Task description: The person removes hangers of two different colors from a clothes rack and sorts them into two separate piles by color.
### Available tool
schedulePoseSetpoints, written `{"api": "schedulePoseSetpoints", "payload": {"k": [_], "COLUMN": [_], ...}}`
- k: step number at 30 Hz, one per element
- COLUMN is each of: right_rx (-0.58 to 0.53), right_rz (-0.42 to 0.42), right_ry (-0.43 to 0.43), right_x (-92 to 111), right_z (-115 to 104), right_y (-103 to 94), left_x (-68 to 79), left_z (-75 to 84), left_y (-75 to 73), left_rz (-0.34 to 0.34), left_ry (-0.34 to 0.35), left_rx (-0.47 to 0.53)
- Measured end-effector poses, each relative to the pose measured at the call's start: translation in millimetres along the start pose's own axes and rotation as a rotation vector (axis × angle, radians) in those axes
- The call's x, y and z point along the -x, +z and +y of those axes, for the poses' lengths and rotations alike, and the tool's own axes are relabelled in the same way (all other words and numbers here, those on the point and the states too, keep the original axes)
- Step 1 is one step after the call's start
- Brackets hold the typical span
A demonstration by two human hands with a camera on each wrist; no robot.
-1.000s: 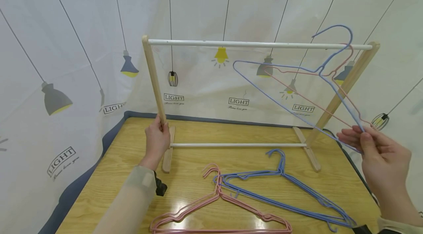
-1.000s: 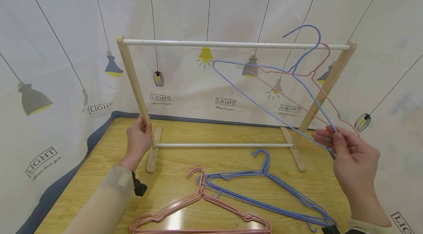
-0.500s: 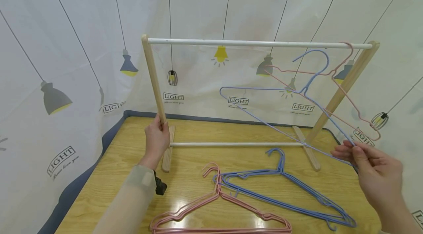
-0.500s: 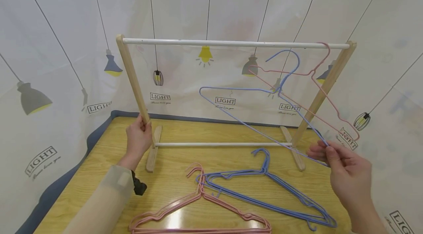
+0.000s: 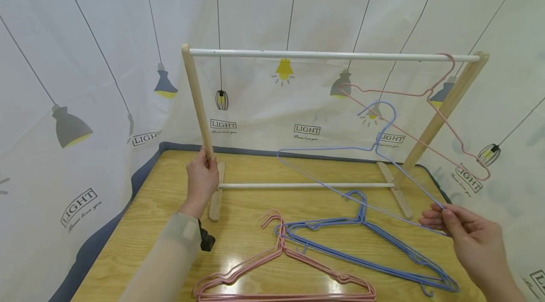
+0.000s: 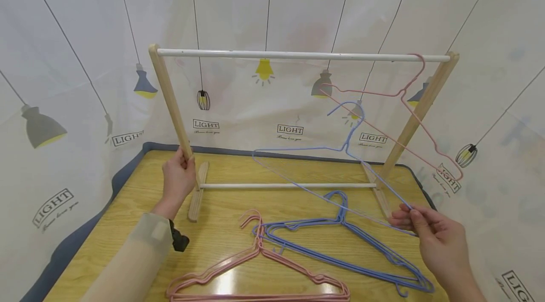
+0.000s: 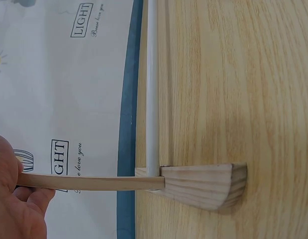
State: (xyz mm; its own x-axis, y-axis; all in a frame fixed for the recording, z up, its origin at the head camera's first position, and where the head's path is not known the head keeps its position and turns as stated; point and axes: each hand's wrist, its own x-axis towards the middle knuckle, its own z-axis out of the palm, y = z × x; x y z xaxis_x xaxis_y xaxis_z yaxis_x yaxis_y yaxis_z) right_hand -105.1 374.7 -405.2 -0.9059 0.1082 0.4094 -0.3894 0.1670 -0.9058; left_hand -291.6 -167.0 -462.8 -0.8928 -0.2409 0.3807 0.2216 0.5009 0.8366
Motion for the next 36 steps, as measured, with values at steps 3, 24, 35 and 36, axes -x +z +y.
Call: {"api": "schedulePoseSetpoints", "payload": {"k": [3, 24, 35, 36], "right_rx": [-0.025, 0.048, 0.292, 0.305], "right_rz": [-0.011, -0.156, -0.218, -0.241], "right_ry": [0.048, 0.407, 0.636, 0.64], "right_x": [9.4, 47.7, 42.7, 41.8], "right_z": [10.1, 82.5, 93.1, 94.1], "right_y": [-1.4, -29.1, -34.9, -37.1], "left_x": [0.5, -1.5, -1.0, -0.7], "left_z": [-1.1, -1.4, -1.0, -0.8], "left_y": [0.2, 1.7, 1.0, 0.8], "left_rz": [-0.001, 0.013, 0.006, 0.006], "left_ry": [0.007, 0.013, -0.002, -0.005], "left_rx": [-0.003, -0.001, 0.012, 0.011]}}
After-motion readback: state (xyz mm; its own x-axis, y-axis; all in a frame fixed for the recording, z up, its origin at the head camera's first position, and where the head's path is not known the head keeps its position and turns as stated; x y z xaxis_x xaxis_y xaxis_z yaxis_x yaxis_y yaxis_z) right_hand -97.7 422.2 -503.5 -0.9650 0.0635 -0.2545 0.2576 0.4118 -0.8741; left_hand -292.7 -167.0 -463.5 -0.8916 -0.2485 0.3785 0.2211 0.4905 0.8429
